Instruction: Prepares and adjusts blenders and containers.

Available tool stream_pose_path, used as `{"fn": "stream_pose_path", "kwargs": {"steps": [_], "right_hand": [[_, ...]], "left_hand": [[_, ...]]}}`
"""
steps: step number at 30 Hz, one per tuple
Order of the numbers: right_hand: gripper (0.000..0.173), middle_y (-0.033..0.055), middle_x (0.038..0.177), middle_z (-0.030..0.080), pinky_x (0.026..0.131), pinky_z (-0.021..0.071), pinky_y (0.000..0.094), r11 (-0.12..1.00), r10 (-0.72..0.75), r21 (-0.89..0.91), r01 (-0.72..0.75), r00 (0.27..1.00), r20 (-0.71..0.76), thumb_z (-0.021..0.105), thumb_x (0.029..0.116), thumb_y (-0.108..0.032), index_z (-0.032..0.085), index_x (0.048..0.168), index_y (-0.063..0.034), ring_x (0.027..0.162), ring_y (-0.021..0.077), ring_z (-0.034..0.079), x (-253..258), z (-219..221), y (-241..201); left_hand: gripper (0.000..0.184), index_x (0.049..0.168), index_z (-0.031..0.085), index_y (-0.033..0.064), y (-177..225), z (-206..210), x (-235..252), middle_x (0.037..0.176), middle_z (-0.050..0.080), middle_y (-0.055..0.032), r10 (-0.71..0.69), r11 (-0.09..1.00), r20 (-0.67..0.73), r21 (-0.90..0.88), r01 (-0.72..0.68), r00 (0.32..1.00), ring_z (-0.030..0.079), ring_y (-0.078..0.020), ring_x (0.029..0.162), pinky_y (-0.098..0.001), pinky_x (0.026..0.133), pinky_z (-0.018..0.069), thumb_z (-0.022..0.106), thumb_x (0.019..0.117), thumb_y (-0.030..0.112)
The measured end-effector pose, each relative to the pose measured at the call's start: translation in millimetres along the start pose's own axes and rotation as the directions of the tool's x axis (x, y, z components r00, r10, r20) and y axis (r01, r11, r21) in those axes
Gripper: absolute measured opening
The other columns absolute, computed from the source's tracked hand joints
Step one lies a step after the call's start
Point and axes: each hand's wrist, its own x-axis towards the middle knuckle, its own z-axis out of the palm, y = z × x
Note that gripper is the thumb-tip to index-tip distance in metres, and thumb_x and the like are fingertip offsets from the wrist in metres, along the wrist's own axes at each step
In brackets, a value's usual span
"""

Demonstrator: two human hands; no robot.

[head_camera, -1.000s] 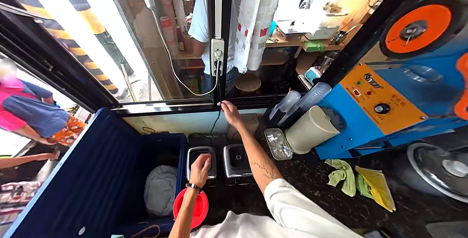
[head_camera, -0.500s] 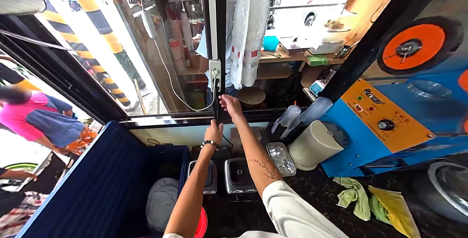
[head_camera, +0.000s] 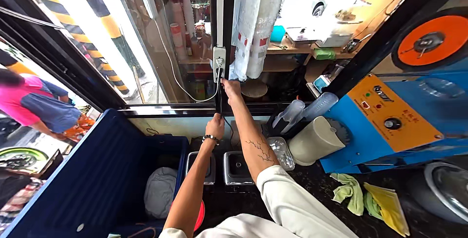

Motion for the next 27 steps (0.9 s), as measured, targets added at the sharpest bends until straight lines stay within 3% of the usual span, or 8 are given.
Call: {"fn": "stream_pose_path", "kwargs": {"steps": [3,7,10,12,15,18,21,27], "right_hand": [[0.034,0.0195,0.099,0.068,0.085,0.0490,0.0544,1.000,-0.013,-0.006,0.013,0.997,-0.079,0.076,0.0900,-0.032,0.071,0.092,0.0016,0.098,0.0315,0.063,-9.9,1.9,-3.5],[0.037,0.0136,0.083,0.068,0.075,0.0493,0.0531,0.984,-0.109,-0.143,0.110,0.994,0.010,0.073,0.0916,-0.037,0.074,0.086,-0.0009,0.080,0.0265,0.062,-36.2,-16.6,10.3],[0.057,0.0188,0.089,0.068,0.072,0.0496,0.0596,0.916,-0.115,-0.373,0.148,0.987,0.109,0.058,0.0991,-0.055,0.072,0.094,-0.0004,0.082,0.0336,0.064,-51.0,-37.0,18.0],[0.052,0.0242,0.108,0.071,0.089,0.0483,0.0679,0.905,-0.148,-0.393,0.165,0.986,0.074,0.053,0.1031,-0.048,0.073,0.112,-0.0008,0.105,0.0421,0.066,-40.1,-35.3,3.1],[0.046,0.0157,0.105,0.072,0.090,0.0498,0.0530,0.969,-0.181,-0.159,0.186,0.982,0.048,0.056,0.1040,-0.043,0.075,0.105,-0.0012,0.099,0.0276,0.066,-14.4,-16.4,-16.4],[0.041,0.0078,0.098,0.071,0.078,0.0466,0.0380,0.995,-0.095,-0.014,0.097,0.991,0.092,0.063,0.1012,-0.041,0.072,0.101,-0.0008,0.084,0.0138,0.059,3.2,-2.3,-30.1],[0.034,-0.0027,0.076,0.062,0.055,0.0364,0.0270,0.998,-0.058,-0.023,0.060,0.996,0.072,0.066,0.0990,-0.040,0.068,0.088,-0.0079,0.058,0.0048,0.044,9.9,4.5,-32.9],[0.031,0.0029,0.080,0.065,0.070,0.0435,0.0371,0.994,-0.110,-0.001,0.110,0.993,0.036,0.070,0.0966,-0.032,0.069,0.080,-0.0049,0.072,0.0117,0.053,-23.7,-5.4,-13.2]], "left_hand": [[0.038,0.125,0.059,-0.0036,7.8,-8.4,1.7,0.102,0.073,-0.0203,0.007,0.986,0.045,-0.167,0.000,0.999,0.072,-0.0321,0.095,-0.0522,0.090,0.0551,0.042,0.1107,0.027],[0.037,0.135,0.050,-0.0072,22.2,-20.8,9.3,0.102,0.068,-0.0208,0.136,0.869,0.043,-0.484,-0.098,0.990,0.069,-0.0239,0.088,-0.0417,0.087,0.0566,0.043,0.1104,0.019],[0.034,0.121,0.057,-0.0009,21.2,-19.6,12.2,0.076,0.055,-0.0064,0.177,0.824,-0.058,-0.537,-0.180,0.982,0.052,-0.0122,0.060,-0.0298,0.060,0.0493,0.038,0.1116,0.026],[0.037,0.115,0.061,0.0033,14.8,-16.3,9.5,0.067,0.047,-0.0031,0.132,0.860,-0.095,-0.484,-0.162,0.987,0.040,-0.0120,0.052,-0.0295,0.051,0.0387,0.036,0.1121,0.030],[0.037,0.113,0.063,0.0022,2.0,-4.2,6.1,0.072,0.050,-0.0053,0.076,0.869,-0.124,-0.479,-0.126,0.989,0.043,-0.0141,0.056,-0.0325,0.054,0.0413,0.037,0.1117,0.029],[0.033,0.108,0.063,-0.0012,-8.4,4.2,-4.0,0.070,0.051,-0.0020,0.078,0.816,-0.160,-0.557,-0.155,0.984,0.046,-0.0108,0.056,-0.0294,0.056,0.0445,0.038,0.1101,0.021],[0.030,0.102,0.063,0.0011,-20.1,2.6,-24.0,0.063,0.047,0.0041,0.071,0.754,-0.204,-0.630,-0.186,0.976,0.043,-0.0057,0.053,-0.0242,0.054,0.0410,0.039,0.1076,0.018],[0.029,0.098,0.062,0.0033,-30.6,-15.4,-32.5,0.060,0.045,0.0058,-0.022,0.725,-0.305,-0.661,-0.195,0.952,0.042,-0.0043,0.050,-0.0219,0.052,0.0404,0.039,0.1080,0.018]]}}
